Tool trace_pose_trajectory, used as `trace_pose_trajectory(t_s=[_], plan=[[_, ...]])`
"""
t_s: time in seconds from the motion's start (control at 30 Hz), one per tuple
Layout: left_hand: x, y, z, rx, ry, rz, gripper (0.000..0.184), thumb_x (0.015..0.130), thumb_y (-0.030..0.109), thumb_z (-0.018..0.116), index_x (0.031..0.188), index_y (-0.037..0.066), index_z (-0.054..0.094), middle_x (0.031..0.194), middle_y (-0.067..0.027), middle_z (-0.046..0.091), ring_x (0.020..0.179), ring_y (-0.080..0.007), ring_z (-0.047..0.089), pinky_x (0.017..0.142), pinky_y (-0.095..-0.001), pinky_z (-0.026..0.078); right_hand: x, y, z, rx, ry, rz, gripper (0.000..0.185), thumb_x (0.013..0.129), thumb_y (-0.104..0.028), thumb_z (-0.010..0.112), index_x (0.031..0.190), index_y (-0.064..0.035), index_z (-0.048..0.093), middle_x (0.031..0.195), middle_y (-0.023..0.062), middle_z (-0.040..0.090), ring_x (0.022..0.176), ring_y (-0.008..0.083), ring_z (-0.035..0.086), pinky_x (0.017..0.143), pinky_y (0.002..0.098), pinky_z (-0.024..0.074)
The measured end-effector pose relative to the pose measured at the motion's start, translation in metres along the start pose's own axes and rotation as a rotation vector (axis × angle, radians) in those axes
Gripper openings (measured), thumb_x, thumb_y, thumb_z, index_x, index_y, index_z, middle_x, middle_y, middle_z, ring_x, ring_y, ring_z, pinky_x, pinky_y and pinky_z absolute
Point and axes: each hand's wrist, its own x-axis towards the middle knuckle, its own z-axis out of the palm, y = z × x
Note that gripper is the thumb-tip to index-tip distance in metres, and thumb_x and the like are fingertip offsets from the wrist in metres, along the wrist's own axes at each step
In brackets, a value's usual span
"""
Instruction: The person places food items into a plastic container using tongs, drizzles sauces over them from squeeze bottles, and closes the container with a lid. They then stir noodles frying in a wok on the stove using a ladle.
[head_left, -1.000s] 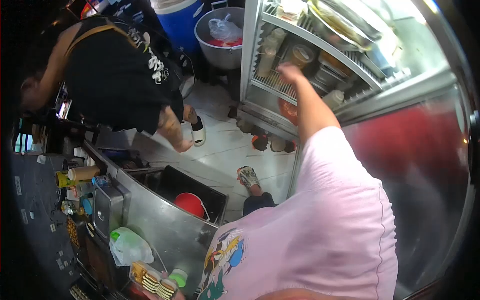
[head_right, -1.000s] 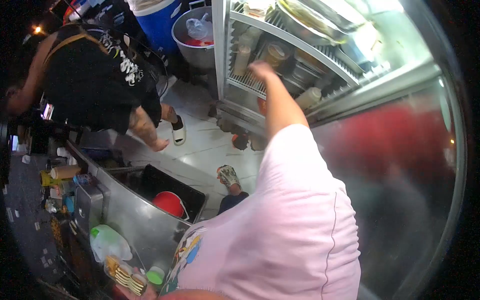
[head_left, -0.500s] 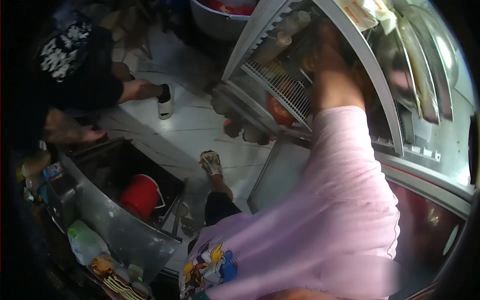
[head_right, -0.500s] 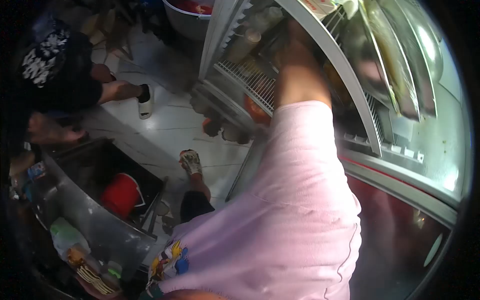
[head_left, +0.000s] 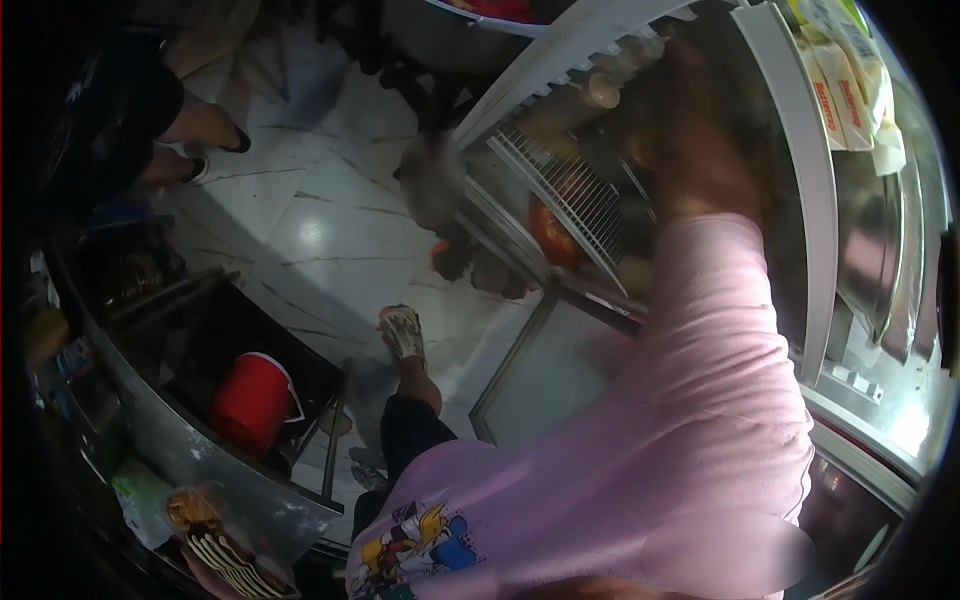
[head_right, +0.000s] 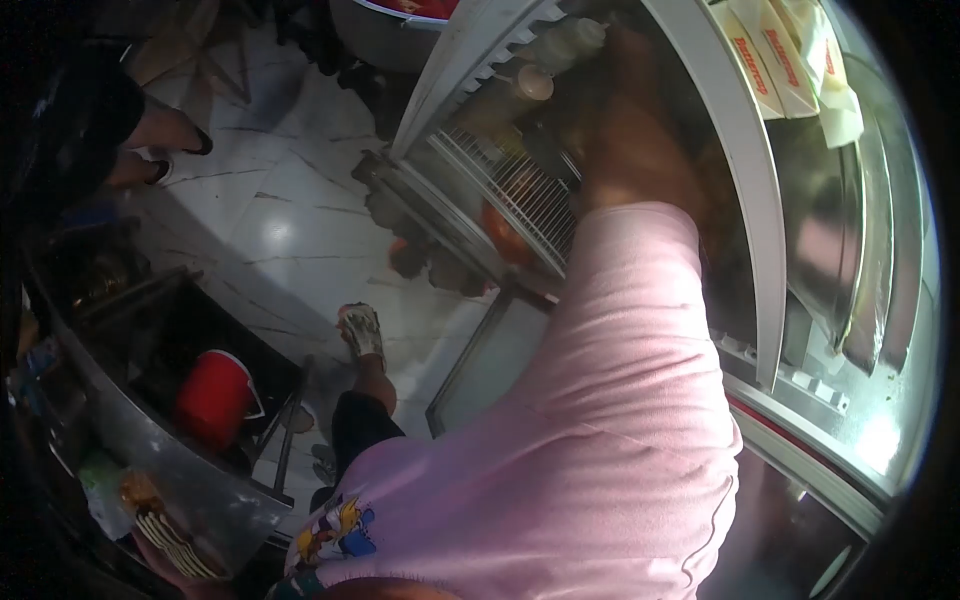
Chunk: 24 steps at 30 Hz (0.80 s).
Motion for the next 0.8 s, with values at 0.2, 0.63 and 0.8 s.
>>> trace_pose_trajectory(t_s=[0.2,0.63,0.8], plan=[[0.006,-0.007,-0.007,-0.251,-0.183,0.167,0.070,0.106,0.028,0.058,0.164,0.001,0.028,0.158,-0.0200,0.047,0.128,-0.0317,0.061,0.093,-0.0450,0.064,0.014,0.001,0.013,0.038,-0.016,-0.023,0.049,0.106,-0.043,0.052,0.133,-0.0054,0.070,0.131,0.0189,0.070,0.120,0.0297,0.067,0.102,0.0435,0.0511],[0.000,0.086,0.059,-0.736,0.064,-0.462,0.056,0.108,0.055,0.047,0.141,0.011,0.061,0.134,-0.0115,0.068,0.117,-0.0322,0.066,0.082,-0.0558,0.066,0.016,-0.019,0.011,-0.369,0.042,0.288,0.055,0.099,-0.054,0.062,0.142,-0.0207,0.068,0.146,0.0144,0.066,0.134,0.0322,0.064,0.112,0.0504,0.0488],[-0.006,0.090,0.057,-0.785,0.067,-0.432,0.060,0.110,0.051,0.047,0.155,0.011,0.047,0.149,-0.0130,0.059,0.126,-0.0337,0.063,0.086,-0.0589,0.065,0.003,-0.022,-0.004,-0.797,-0.161,-0.219,0.035,0.106,-0.035,0.054,0.134,-0.0233,0.071,0.139,0.0106,0.070,0.129,0.0281,0.068,0.103,0.0521,0.0567]])
